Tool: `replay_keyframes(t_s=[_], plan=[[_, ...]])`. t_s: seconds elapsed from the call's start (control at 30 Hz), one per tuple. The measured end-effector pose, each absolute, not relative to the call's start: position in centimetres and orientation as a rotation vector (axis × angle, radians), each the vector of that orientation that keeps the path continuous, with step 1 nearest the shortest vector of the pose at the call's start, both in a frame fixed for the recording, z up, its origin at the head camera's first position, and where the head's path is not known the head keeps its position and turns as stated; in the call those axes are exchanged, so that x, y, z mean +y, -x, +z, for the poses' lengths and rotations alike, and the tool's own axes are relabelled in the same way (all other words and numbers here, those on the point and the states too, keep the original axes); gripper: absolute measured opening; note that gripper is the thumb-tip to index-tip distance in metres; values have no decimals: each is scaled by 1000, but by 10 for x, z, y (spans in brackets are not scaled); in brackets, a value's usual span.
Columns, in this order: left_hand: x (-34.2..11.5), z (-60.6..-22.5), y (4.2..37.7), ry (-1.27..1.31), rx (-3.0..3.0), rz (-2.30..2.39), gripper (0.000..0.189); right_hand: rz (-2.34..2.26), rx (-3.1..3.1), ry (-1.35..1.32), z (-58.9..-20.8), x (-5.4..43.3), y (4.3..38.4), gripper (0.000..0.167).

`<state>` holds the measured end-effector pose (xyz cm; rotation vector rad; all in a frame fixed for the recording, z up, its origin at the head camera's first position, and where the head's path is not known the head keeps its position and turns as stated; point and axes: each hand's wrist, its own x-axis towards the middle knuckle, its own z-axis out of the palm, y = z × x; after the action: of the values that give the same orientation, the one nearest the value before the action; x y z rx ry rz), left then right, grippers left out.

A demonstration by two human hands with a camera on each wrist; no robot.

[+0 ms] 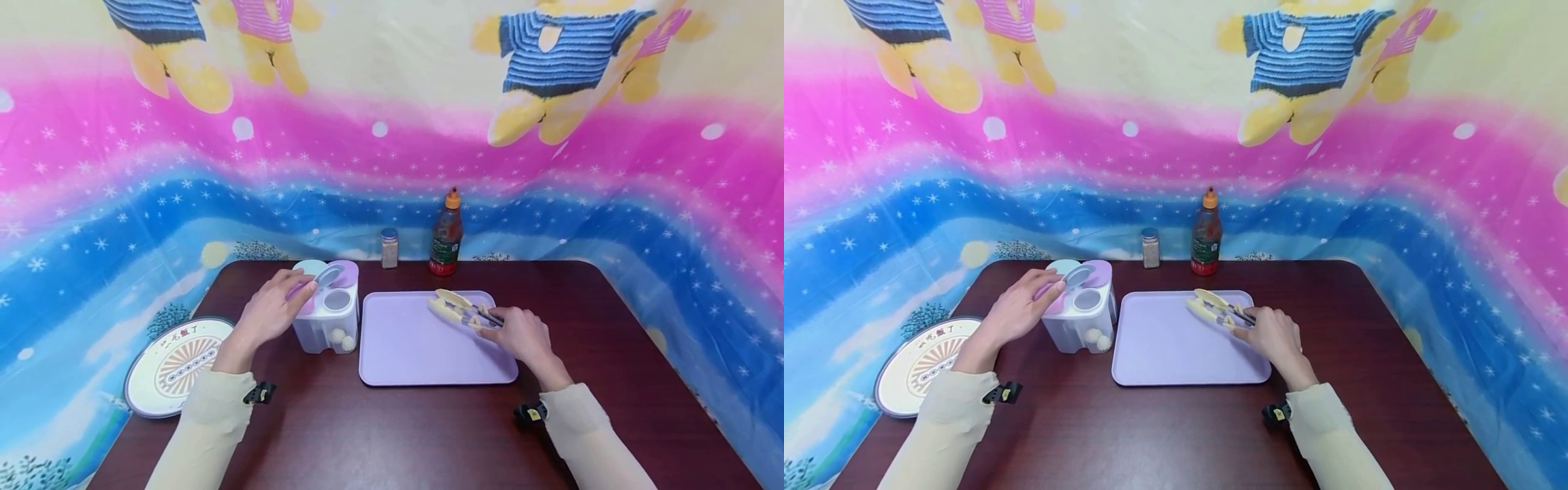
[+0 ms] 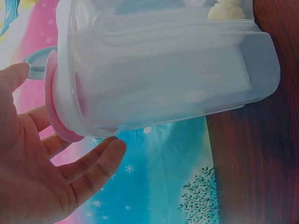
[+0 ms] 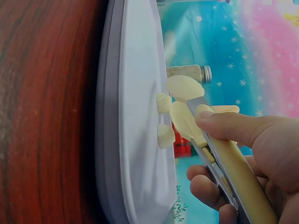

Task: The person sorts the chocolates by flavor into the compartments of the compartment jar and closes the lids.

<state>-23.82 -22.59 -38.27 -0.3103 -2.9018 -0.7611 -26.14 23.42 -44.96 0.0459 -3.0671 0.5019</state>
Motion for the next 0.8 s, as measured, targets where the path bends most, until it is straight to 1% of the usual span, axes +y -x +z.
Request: replay_keyframes(t_s=[0.43, 0.8], plan=[[-226, -383, 238, 299, -2908, -758, 64, 466, -3121, -45, -453, 234, 258, 66], [-226, -383, 238, 312, -2899, -756, 63, 482, -3131, -41, -456, 234, 256, 63]])
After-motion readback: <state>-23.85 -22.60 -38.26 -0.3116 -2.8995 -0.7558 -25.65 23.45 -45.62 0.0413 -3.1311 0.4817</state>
